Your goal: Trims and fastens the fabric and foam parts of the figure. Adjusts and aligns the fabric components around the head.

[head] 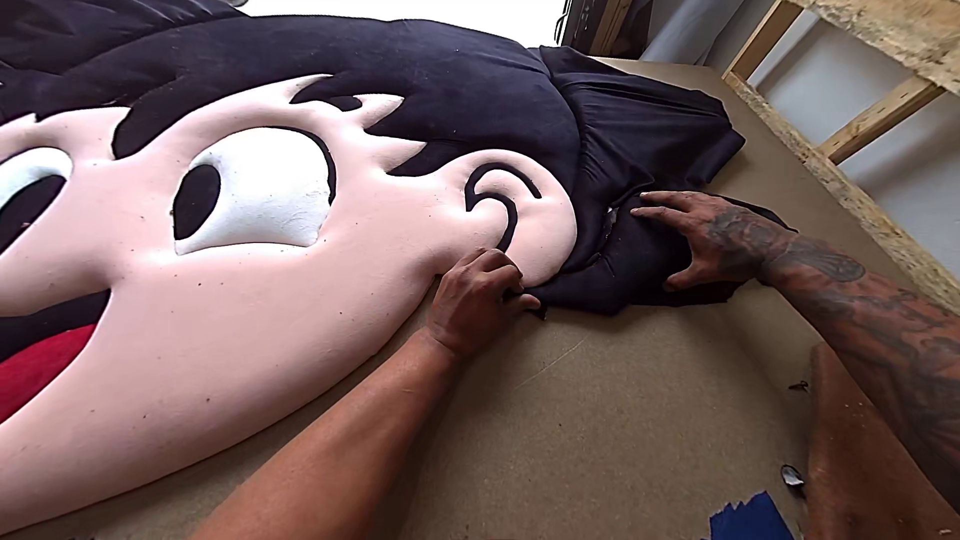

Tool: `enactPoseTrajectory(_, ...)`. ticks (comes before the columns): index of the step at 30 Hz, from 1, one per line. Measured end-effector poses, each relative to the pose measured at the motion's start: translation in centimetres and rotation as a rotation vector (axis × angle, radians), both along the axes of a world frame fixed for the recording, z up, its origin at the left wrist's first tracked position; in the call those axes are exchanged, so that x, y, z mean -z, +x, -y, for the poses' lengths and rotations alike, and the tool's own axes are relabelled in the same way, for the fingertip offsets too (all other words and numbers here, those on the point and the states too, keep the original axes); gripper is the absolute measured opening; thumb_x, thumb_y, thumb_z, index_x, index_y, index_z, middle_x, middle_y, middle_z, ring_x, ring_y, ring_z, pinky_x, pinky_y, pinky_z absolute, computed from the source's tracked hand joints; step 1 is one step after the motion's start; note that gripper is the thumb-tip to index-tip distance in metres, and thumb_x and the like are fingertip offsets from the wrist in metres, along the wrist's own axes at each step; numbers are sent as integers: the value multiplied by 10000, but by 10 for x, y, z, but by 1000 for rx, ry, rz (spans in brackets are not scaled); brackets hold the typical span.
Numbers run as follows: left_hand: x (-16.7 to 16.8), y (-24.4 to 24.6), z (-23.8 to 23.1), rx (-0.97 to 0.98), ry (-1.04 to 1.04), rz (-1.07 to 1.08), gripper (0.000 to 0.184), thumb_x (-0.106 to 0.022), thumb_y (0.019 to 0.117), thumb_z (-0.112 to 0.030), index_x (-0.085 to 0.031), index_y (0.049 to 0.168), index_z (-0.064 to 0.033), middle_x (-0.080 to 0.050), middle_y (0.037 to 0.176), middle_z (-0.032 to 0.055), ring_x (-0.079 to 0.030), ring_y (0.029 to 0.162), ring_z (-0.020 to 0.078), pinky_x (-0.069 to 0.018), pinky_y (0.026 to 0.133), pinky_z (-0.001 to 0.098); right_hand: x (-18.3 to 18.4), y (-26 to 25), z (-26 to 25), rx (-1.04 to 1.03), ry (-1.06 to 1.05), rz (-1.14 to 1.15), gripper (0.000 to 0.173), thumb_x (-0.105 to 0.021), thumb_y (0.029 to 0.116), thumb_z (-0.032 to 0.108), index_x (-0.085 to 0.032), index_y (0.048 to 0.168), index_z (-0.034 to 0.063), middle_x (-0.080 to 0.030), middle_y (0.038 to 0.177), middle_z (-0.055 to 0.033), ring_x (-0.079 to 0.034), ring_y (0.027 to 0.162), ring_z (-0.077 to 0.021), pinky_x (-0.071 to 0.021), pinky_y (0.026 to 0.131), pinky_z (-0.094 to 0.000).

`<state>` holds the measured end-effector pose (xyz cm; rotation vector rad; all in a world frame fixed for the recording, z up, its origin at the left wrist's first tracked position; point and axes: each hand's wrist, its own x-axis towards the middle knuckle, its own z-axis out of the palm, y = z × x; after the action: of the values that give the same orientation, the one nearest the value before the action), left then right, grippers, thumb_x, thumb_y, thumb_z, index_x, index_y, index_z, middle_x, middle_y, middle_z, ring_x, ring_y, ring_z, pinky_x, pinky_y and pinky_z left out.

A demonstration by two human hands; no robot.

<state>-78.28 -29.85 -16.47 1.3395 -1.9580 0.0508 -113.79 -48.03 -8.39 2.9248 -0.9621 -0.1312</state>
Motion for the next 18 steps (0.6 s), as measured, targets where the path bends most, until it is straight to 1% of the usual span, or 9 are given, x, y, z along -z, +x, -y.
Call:
enactPoseTrajectory(4,-1,-1,1,22,37,-8,301,-767,887,-459,-723,792,-177,-711,975,-31,-661,1007,160,-559,894,371,2,0,0,-26,-37,36,1089,-831,540,660,-550,1492,210,-472,1564,-137,-459,1418,-376,-418,1107,-592)
enactPoseTrajectory(5,-1,-1,1,25,33,-8,308,-765,888,-460,-717,779,-177,-714,1008,-29,-657,1067,166,-539,973,389,2,0,-5,-19,-48,51,1049,-847,556,637,-570,1476,216,-481,1558,-132,-450,1426,-378,-412,1119,-593)
enactPoseTrajectory(6,-1,-1,2,29,32,-8,325,-764,888,-466,-711,764,-170,-723,1082,-19,-646,1177,180,-490,1104,423,2,1,-13,-19,-57,85,994,-853,580,621,-598,1450,213,-494,1546,-140,-447,1428,-386,-411,1121,-595)
enactPoseTrajectory(8,1,0,3,52,41,-12,362,-751,899,-479,-702,765,-146,-701,1300,26,-557,1372,212,-359,1236,477,5,8,-38,-32,-77,160,920,-742,660,749,-632,1416,236,-508,1534,-147,-440,1436,-384,-403,1136,-591)
enactPoseTrajectory(10,3,0,5,48,43,3,360,-718,911,-517,-731,885,-158,-687,1342,17,-542,1392,195,-335,1247,478,16,21,-65,-77,-91,249,876,-627,726,841,-652,1395,276,-521,1529,-113,-429,1448,-352,-397,1150,-568)
enactPoseTrajectory(12,3,0,5,32,58,26,421,-687,915,-554,-755,1111,-188,-680,1349,-11,-543,1385,172,-351,1240,456,31,31,-76,-143,-123,316,782,-567,814,821,-659,1389,299,-547,1519,-68,-427,1460,-317,-366,1180,-545)
enactPoseTrajectory(13,2,0,5,29,67,31,442,-680,916,-561,-751,1155,-196,-682,1347,-16,-543,1384,166,-355,1238,447,37,32,-76,-166,-127,335,747,-559,843,799,-658,1391,301,-552,1518,-49,-423,1468,-305,-351,1196,-547)
enactPoseTrajectory(16,1,-1,4,34,77,29,437,-685,911,-548,-760,1156,-194,-694,1331,-18,-550,1377,160,-364,1232,427,38,35,-72,-219,-105,349,700,-582,859,768,-676,1369,298,-587,1485,-2,-445,1457,-274,-349,1199,-547)
enactPoseTrajectory(18,1,-1,5,52,79,31,427,-685,912,-534,-766,1142,-184,-701,1319,-9,-558,1368,160,-376,1221,416,33,38,-69,-248,-105,337,678,-605,856,753,-694,1345,292,-613,1450,-7,-473,1434,-271,-365,1193,-540)
